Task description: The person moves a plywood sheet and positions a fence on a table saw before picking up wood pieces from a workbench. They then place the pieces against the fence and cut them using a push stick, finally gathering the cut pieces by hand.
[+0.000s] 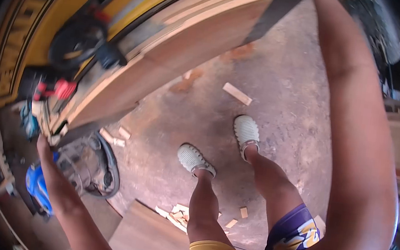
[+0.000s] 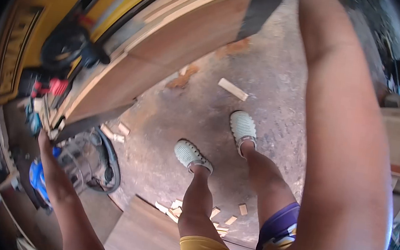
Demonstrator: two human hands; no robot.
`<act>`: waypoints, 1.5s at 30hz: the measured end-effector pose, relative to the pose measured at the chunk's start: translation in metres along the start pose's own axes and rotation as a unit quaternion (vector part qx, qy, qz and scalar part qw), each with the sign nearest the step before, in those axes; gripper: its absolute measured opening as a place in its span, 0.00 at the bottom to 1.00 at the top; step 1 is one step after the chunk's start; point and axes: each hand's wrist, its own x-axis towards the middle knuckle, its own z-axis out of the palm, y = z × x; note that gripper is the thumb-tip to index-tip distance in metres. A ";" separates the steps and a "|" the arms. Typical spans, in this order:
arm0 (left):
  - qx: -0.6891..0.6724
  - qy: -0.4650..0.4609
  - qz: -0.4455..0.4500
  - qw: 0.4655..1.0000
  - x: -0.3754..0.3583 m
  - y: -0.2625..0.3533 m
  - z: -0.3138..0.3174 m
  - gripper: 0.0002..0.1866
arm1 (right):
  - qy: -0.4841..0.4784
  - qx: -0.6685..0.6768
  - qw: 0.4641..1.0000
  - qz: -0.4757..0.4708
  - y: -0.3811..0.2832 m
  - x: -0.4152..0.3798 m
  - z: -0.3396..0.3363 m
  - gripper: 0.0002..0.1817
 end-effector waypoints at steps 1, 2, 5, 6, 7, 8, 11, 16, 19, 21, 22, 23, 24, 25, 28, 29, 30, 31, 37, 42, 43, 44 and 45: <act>0.013 0.011 0.006 1.000 0.017 -0.013 -0.013 0.21 | 0.009 -0.027 1.000 0.010 0.002 0.001 0.002 0.32; 0.033 0.032 0.007 0.999 0.021 -0.014 -0.015 0.20 | 0.019 -0.055 0.998 0.020 0.003 0.004 0.003 0.33; 0.106 0.112 -0.010 0.988 0.003 0.006 0.002 0.20 | 0.010 0.005 0.999 -0.053 0.005 0.006 0.005 0.33; 0.146 0.123 -0.005 0.982 0.001 0.006 0.001 0.20 | 0.012 0.006 0.998 -0.059 0.000 0.001 0.002 0.33; 0.147 0.125 -0.008 0.981 -0.005 0.006 -0.001 0.20 | 0.014 0.003 0.998 -0.060 0.001 -0.003 -0.003 0.33; 0.114 0.121 -0.016 0.986 -0.007 0.008 0.004 0.19 | 0.014 -0.001 0.998 -0.058 -0.001 -0.003 -0.007 0.33; 0.085 0.116 -0.025 0.989 -0.020 0.009 0.011 0.18 | 0.020 -0.067 0.997 0.012 -0.014 -0.002 -0.010 0.33; 0.072 0.170 -0.072 0.980 -0.063 0.005 0.023 0.17 | 0.005 -0.073 0.997 -0.035 -0.032 0.057 -0.013 0.34; 0.089 0.163 -0.114 0.976 -0.099 0.004 0.024 0.16 | -0.015 -0.045 0.996 -0.078 -0.049 0.107 -0.013 0.34; 0.116 0.170 -0.116 0.972 -0.113 -0.002 0.021 0.15 | -0.057 -0.005 0.988 -0.143 -0.063 0.133 -0.016 0.33; 0.137 0.185 -0.102 0.968 -0.100 -0.036 0.004 0.15 | -0.057 0.000 0.987 -0.152 -0.075 0.127 0.006 0.33; 0.099 0.183 -0.088 0.974 -0.101 -0.038 0.002 0.15 | -0.054 -0.018 0.986 -0.158 -0.080 0.134 0.013 0.32; 0.060 0.177 -0.074 0.980 -0.109 -0.033 0.013 0.15 | -0.050 -0.039 0.985 -0.162 -0.076 0.144 0.016 0.32; 0.015 0.179 -0.111 0.978 -0.117 -0.025 0.022 0.15 | -0.079 -0.034 0.983 -0.160 -0.069 0.150 0.018 0.32; 0.082 0.196 -0.108 0.971 -0.112 -0.017 0.021 0.20 | -0.048 -0.027 0.983 -0.174 -0.063 0.115 -0.004 0.33; 0.101 0.197 -0.087 0.971 -0.105 -0.015 0.021 0.19 | -0.050 -0.053 0.986 -0.148 -0.064 0.098 -0.018 0.33; 0.079 0.187 -0.113 0.973 -0.111 0.000 0.032 0.19 | -0.044 -0.060 0.987 -0.139 -0.058 0.091 -0.020 0.33; 0.079 0.172 -0.093 0.978 -0.104 -0.003 0.032 0.19 | -0.060 -0.079 0.991 -0.089 -0.049 0.086 -0.015 0.33; 0.117 0.125 -0.030 0.985 -0.064 -0.034 0.018 0.20 | -0.038 -0.089 0.995 -0.002 0.012 0.082 -0.003 0.38; -0.018 0.006 -0.044 0.999 -0.077 -0.023 0.026 0.24 | -0.069 -0.051 0.994 0.071 -0.009 0.038 -0.023 0.34; 0.031 0.060 0.003 0.998 -0.110 -0.014 0.038 0.27 | -0.076 -0.039 0.994 0.068 -0.004 0.037 -0.024 0.34; 0.046 0.136 0.002 0.990 -0.143 -0.006 0.055 0.30 | -0.085 -0.024 0.994 0.065 -0.003 0.037 -0.026 0.33; 0.215 0.127 0.064 0.966 -0.153 -0.023 0.047 0.31 | -0.083 -0.017 0.994 0.062 -0.011 0.026 -0.036 0.31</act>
